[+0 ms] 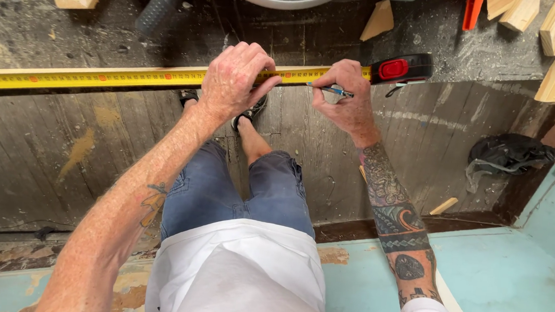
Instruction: Measuring, marking, and cutting a wooden plank using a miter saw
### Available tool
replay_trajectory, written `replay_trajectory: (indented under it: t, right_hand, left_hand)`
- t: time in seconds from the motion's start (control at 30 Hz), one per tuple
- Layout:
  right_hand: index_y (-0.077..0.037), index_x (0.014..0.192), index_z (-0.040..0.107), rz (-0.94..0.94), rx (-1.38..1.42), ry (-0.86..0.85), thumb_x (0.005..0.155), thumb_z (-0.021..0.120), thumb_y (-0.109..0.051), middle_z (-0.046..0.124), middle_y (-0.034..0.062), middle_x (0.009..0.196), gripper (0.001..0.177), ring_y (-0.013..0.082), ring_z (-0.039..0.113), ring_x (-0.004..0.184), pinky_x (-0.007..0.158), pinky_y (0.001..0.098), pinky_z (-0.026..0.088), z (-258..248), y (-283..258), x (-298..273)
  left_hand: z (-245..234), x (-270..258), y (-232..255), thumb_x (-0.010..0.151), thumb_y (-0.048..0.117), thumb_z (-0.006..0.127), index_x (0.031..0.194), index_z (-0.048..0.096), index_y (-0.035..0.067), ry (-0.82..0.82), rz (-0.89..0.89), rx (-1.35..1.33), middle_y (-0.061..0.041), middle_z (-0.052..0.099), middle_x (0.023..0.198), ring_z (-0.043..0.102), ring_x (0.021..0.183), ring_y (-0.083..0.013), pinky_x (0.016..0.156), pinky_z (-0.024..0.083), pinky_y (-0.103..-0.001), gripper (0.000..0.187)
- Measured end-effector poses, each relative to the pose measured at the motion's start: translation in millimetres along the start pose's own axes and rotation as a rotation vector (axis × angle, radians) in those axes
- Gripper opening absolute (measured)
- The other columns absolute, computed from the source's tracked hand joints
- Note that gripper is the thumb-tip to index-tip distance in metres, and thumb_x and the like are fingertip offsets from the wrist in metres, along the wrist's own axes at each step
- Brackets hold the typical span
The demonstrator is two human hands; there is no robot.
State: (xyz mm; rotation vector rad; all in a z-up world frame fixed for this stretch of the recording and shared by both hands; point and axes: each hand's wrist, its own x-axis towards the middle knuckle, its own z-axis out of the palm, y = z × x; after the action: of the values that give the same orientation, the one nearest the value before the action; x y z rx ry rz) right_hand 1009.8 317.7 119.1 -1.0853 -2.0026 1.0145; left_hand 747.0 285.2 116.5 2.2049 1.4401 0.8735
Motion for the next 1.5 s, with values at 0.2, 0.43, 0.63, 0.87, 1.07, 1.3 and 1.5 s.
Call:
replay_trajectory:
  t: [0.2, 0.43, 0.63, 0.87, 1.07, 1.3, 1.5]
  right_hand:
    - [-0.008, 0.089, 0.070, -0.010, -0.075, -0.044, 0.077, 0.073, 0.013, 0.067, -0.0010, 0.089, 0.024, 0.0224, 0.058, 0.092, 0.093, 0.0371, 0.046, -0.6, -4.7, 0.1]
    - [-0.008, 0.089, 0.070, -0.032, -0.082, -0.037, 0.075, 0.072, 0.013, 0.067, -0.0014, 0.089, 0.025, 0.0223, 0.057, 0.090, 0.094, 0.0371, 0.044, 0.3, -4.1, 0.2]
    - [-0.009, 0.087, 0.070, -0.008, -0.045, -0.047, 0.075, 0.072, 0.012, 0.066, -0.0014, 0.089, 0.025, 0.0202, 0.057, 0.089, 0.094, 0.0360, 0.042, 0.0, -2.6, -1.6]
    - [-0.009, 0.088, 0.071, -0.012, -0.085, -0.056, 0.076, 0.073, 0.011, 0.066, -0.0025, 0.090, 0.024, 0.0207, 0.055, 0.093, 0.094, 0.0349, 0.043, 0.7, -1.5, -2.6]
    - [-0.009, 0.089, 0.071, -0.004, -0.085, -0.051, 0.075, 0.072, 0.011, 0.066, -0.0014, 0.091, 0.024, 0.0217, 0.055, 0.094, 0.094, 0.0355, 0.043, 0.7, -1.9, -2.8]
    - [-0.009, 0.088, 0.071, -0.015, -0.070, -0.039, 0.075, 0.071, 0.012, 0.066, -0.0015, 0.089, 0.024, 0.0212, 0.056, 0.091, 0.093, 0.0360, 0.043, 1.1, -2.0, -3.4]
    - [-0.010, 0.088, 0.070, -0.008, -0.062, -0.041, 0.075, 0.072, 0.012, 0.066, -0.0015, 0.089, 0.025, 0.0210, 0.055, 0.091, 0.094, 0.0354, 0.042, 1.3, -0.9, -2.6]
  left_hand:
    - [-3.8, 1.4, 1.4, 0.104, 0.027, 0.075, 0.094, 0.058, 0.010, -0.036, 0.021, 0.029, -0.005, 0.059, 0.092, 0.054, 0.077, -0.0246, 0.068, 0.046, -0.037, 0.026]
    - [-4.9, 2.0, 1.5, 0.104, 0.026, 0.076, 0.096, 0.058, 0.009, -0.042, 0.026, 0.029, -0.005, 0.058, 0.092, 0.053, 0.077, -0.0248, 0.067, 0.046, -0.037, 0.026]
    - [-4.2, 1.7, 0.6, 0.104, 0.025, 0.075, 0.096, 0.058, 0.009, -0.042, 0.032, 0.020, -0.006, 0.058, 0.092, 0.052, 0.077, -0.0248, 0.067, 0.046, -0.037, 0.025]
    - [-4.4, 1.8, 0.7, 0.105, 0.025, 0.074, 0.096, 0.058, 0.008, -0.040, 0.036, 0.015, -0.006, 0.058, 0.092, 0.053, 0.077, -0.0249, 0.068, 0.046, -0.036, 0.024]
    - [-4.0, 2.1, 0.5, 0.105, 0.025, 0.074, 0.097, 0.059, 0.008, -0.034, 0.043, 0.016, -0.006, 0.058, 0.092, 0.053, 0.077, -0.0246, 0.068, 0.047, -0.036, 0.025]
    - [-3.8, 1.6, 0.8, 0.105, 0.025, 0.075, 0.096, 0.058, 0.009, -0.038, 0.039, 0.018, -0.006, 0.058, 0.092, 0.053, 0.077, -0.0249, 0.068, 0.046, -0.037, 0.025]
    - [-3.3, 2.0, -0.6, 0.106, 0.025, 0.074, 0.096, 0.058, 0.008, -0.032, 0.045, 0.026, -0.006, 0.057, 0.091, 0.052, 0.077, -0.0249, 0.067, 0.046, -0.036, 0.025]
